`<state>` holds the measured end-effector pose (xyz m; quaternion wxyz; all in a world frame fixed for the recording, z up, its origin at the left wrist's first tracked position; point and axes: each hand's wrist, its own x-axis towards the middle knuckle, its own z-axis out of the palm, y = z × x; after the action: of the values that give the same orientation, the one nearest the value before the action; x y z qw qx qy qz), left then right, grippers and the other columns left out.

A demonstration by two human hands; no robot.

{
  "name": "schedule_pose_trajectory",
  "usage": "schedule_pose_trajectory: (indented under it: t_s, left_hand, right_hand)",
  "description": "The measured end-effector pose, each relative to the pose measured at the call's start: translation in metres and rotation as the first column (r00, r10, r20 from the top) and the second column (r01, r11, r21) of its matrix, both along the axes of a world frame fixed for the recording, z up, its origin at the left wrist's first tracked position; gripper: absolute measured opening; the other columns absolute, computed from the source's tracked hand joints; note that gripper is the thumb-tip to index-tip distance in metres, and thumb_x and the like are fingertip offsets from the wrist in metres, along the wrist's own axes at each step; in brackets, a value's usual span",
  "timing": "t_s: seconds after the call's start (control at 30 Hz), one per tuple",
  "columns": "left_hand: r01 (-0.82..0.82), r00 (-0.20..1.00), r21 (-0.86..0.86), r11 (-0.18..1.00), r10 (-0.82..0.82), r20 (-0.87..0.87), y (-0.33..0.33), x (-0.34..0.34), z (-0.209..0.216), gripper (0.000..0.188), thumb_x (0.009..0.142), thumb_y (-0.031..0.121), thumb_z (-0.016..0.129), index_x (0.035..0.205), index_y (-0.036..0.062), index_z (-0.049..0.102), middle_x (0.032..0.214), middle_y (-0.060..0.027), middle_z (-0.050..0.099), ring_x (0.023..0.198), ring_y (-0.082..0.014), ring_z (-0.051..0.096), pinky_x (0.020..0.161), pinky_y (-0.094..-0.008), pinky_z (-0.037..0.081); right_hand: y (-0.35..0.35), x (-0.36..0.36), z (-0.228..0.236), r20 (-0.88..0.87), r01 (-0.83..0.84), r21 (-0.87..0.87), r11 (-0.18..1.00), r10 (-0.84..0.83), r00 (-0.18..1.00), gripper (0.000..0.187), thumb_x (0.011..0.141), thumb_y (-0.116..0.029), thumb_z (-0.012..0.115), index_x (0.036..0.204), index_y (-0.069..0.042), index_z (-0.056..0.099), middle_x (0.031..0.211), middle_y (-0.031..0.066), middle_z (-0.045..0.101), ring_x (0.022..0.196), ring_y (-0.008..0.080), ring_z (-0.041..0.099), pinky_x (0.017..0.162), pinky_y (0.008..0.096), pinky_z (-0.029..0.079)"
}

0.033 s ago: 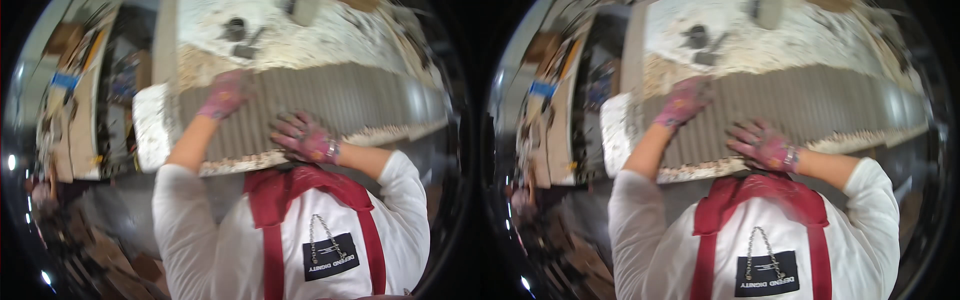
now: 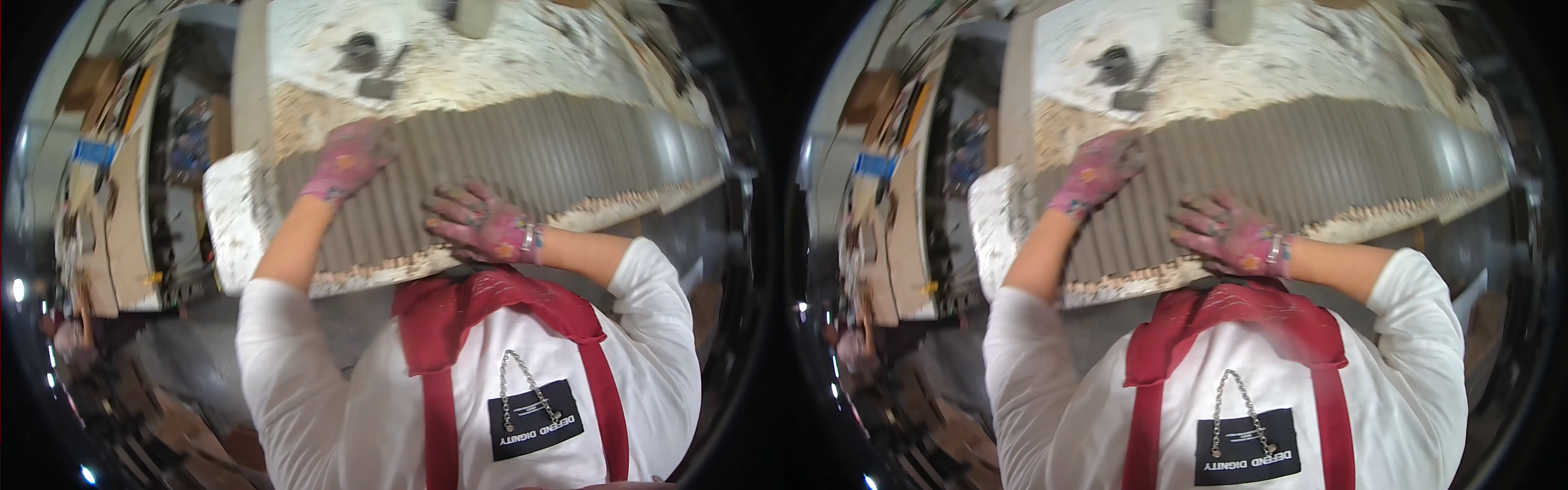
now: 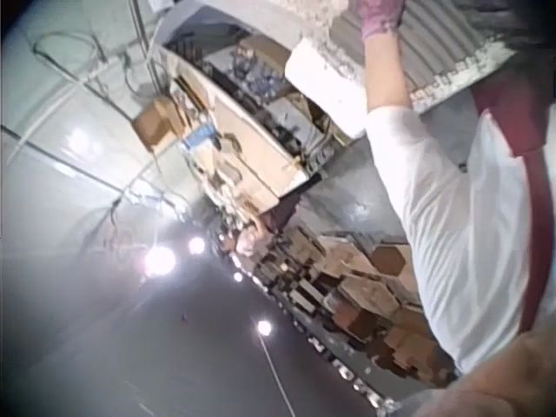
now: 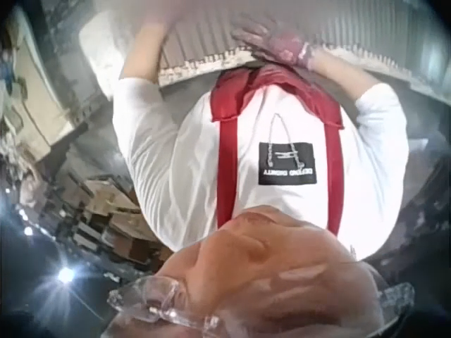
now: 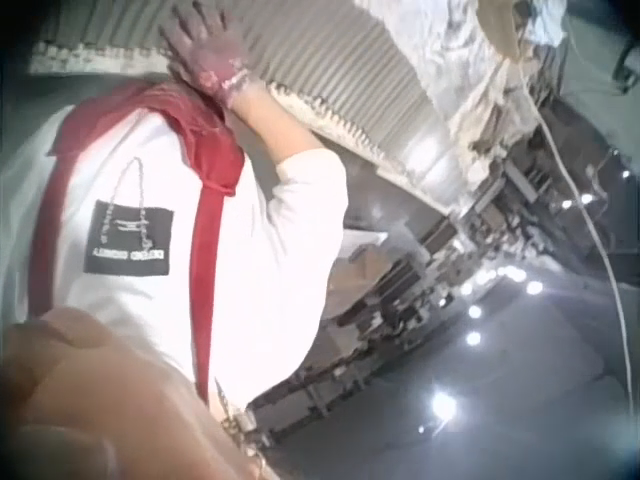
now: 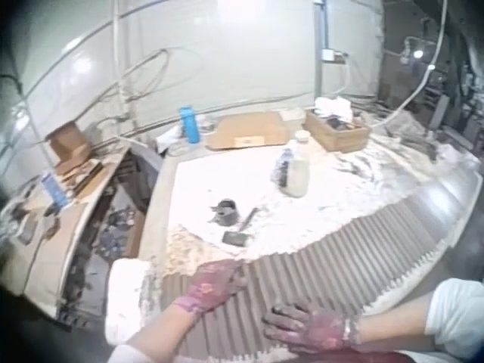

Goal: The person applies adhesive by hand to a long row of parallel wood slats on a workbench and then helps another worker position a large furniture panel onto the assembly.

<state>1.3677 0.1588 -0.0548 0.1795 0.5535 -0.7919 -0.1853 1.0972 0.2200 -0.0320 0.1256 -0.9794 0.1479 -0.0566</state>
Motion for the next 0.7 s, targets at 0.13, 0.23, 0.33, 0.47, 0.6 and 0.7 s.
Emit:
schedule_pose_trajectory:
  t_s: [0.13, 0.23, 0.33, 0.47, 0.6, 0.7]
  left_hand:
    - [0.129, 0.988, -0.216, 0.968, -0.108, 0.107, -0.042, -0.029, 0.000, 0.049, 0.078, 0.028, 0.064, 0.121, 0.0086, 0.052, 0.113, -0.0142, 0.058, 0.106, -0.0278, 0.054, 0.093, -0.0376, 0.042]
    - [0.104, 0.989, -0.154, 0.983, -0.118, -0.087, -0.042, -0.071, -0.002, 0.048, 0.080, 0.032, 0.061, 0.120, 0.0077, 0.052, 0.116, -0.0153, 0.055, 0.108, -0.0297, 0.052, 0.094, -0.0377, 0.040]
    - [0.104, 0.986, 0.074, 0.992, -0.113, 0.124, -0.037, -0.071, 0.003, 0.052, 0.079, 0.037, 0.061, 0.121, 0.0077, 0.051, 0.116, -0.0143, 0.055, 0.106, -0.0293, 0.053, 0.091, -0.0368, 0.042]
    - [0.222, 0.972, -0.258, 0.940, -0.191, 0.141, -0.053, -0.081, -0.002, 0.053, 0.081, 0.031, 0.063, 0.124, 0.0054, 0.047, 0.115, -0.0167, 0.055, 0.107, -0.0325, 0.053, 0.091, -0.0376, 0.042]
    - [0.134, 0.989, -0.083, 0.988, -0.138, -0.049, -0.043, -0.144, 0.011, 0.057, 0.078, 0.038, 0.064, 0.121, 0.0048, 0.052, 0.110, -0.0183, 0.058, 0.098, -0.0323, 0.057, 0.086, -0.0387, 0.044]
    - [0.174, 0.985, -0.060, 0.983, -0.173, 0.025, -0.052, -0.144, 0.004, 0.060, 0.077, 0.039, 0.064, 0.122, 0.0024, 0.050, 0.112, -0.0195, 0.057, 0.101, -0.0336, 0.056, 0.088, -0.0393, 0.044]
  right_hand:
    - [0.005, -0.019, 0.003, 0.011, 0.103, -0.005, 0.995, -0.102, 0.995, 0.058, 0.076, -0.029, 0.059, 0.130, -0.017, 0.040, 0.139, 0.0123, 0.036, 0.127, 0.0317, 0.035, 0.103, 0.0507, 0.028]
    - [0.010, -0.031, -0.019, -0.014, 0.171, -0.075, 0.982, -0.173, 0.985, 0.046, 0.085, -0.030, 0.048, 0.130, -0.023, 0.042, 0.140, 0.0105, 0.036, 0.128, 0.0314, 0.036, 0.104, 0.0513, 0.027]
    - [0.015, -0.030, -0.016, -0.082, 0.209, -0.030, 0.978, -0.210, 0.974, 0.042, 0.088, -0.024, 0.041, 0.130, -0.025, 0.041, 0.140, 0.0094, 0.036, 0.127, 0.0307, 0.038, 0.104, 0.0522, 0.027]
    - [0.014, -0.037, -0.017, 0.091, 0.180, -0.032, 0.983, -0.177, 0.980, 0.053, 0.083, -0.027, 0.053, 0.133, -0.023, 0.036, 0.140, 0.0117, 0.035, 0.126, 0.0308, 0.039, 0.104, 0.0535, 0.026]
    - [0.018, -0.061, -0.015, -0.037, 0.326, -0.012, 0.945, -0.327, 0.944, 0.068, 0.075, -0.040, 0.062, 0.133, -0.018, 0.035, 0.140, 0.0127, 0.034, 0.124, 0.0318, 0.039, 0.104, 0.0541, 0.022]
    - [0.019, -0.062, -0.029, 0.067, 0.283, -0.023, 0.959, -0.281, 0.957, 0.071, 0.073, -0.042, 0.064, 0.133, -0.016, 0.036, 0.141, 0.0129, 0.032, 0.124, 0.0318, 0.039, 0.105, 0.0532, 0.022]
